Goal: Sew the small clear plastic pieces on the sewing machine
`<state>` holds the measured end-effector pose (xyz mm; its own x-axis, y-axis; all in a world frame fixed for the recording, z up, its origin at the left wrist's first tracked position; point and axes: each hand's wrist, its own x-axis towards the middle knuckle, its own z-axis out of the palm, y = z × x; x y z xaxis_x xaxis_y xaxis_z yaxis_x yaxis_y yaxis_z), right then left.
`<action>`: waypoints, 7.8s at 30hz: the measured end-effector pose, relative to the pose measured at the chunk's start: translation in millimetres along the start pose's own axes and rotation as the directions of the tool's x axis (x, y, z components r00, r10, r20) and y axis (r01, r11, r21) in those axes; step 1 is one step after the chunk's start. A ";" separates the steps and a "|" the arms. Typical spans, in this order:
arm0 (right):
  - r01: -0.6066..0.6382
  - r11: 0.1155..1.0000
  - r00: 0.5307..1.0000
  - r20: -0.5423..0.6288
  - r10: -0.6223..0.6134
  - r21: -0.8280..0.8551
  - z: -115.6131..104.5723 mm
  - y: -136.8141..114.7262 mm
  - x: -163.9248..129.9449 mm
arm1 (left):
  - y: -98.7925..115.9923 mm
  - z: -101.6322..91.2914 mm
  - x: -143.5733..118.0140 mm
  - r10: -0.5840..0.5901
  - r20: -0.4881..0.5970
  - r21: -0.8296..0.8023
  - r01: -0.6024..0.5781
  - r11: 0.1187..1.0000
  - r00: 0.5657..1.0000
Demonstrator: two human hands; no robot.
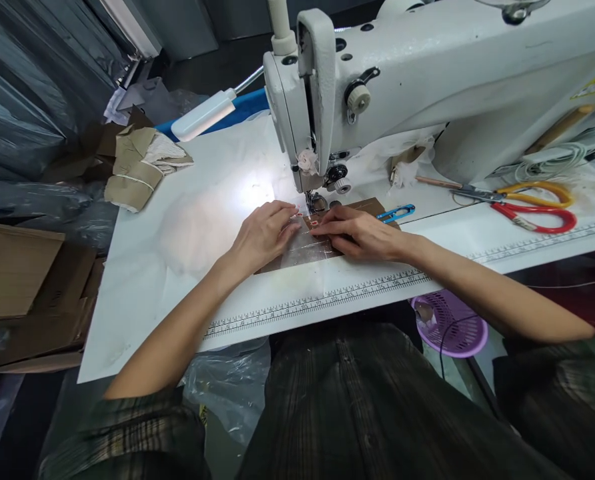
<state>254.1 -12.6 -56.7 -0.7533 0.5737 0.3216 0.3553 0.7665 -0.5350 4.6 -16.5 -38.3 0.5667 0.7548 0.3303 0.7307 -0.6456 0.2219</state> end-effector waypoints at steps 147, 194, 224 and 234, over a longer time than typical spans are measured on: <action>0.039 0.999 0.999 -0.002 -0.039 0.004 2.3 10.9 16.9 | 36.5 -10.5 -63.1 0.122 0.060 -0.495 -0.076 0.865 0.991; 0.043 0.999 0.997 -0.061 -0.042 0.014 7.5 4.6 -11.6 | 48.3 6.5 -63.2 0.246 -0.157 -0.292 -0.283 0.914 0.957; 0.104 0.985 0.994 -0.018 -0.107 -0.136 10.3 -5.4 -17.3 | 12.6 -1.1 -9.7 0.243 -0.104 0.047 -0.239 0.970 0.965; 0.088 0.994 0.995 -0.048 -0.091 -0.069 8.8 -5.3 -17.5 | 3.3 -11.7 -26.4 0.285 0.057 -0.296 -0.257 0.920 0.957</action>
<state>260.5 -29.1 -66.4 -0.7548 0.5148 0.4064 0.3254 0.8319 -0.4494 -12.3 -39.9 -35.6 0.7723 0.5446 0.3271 0.4142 -0.8220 0.3908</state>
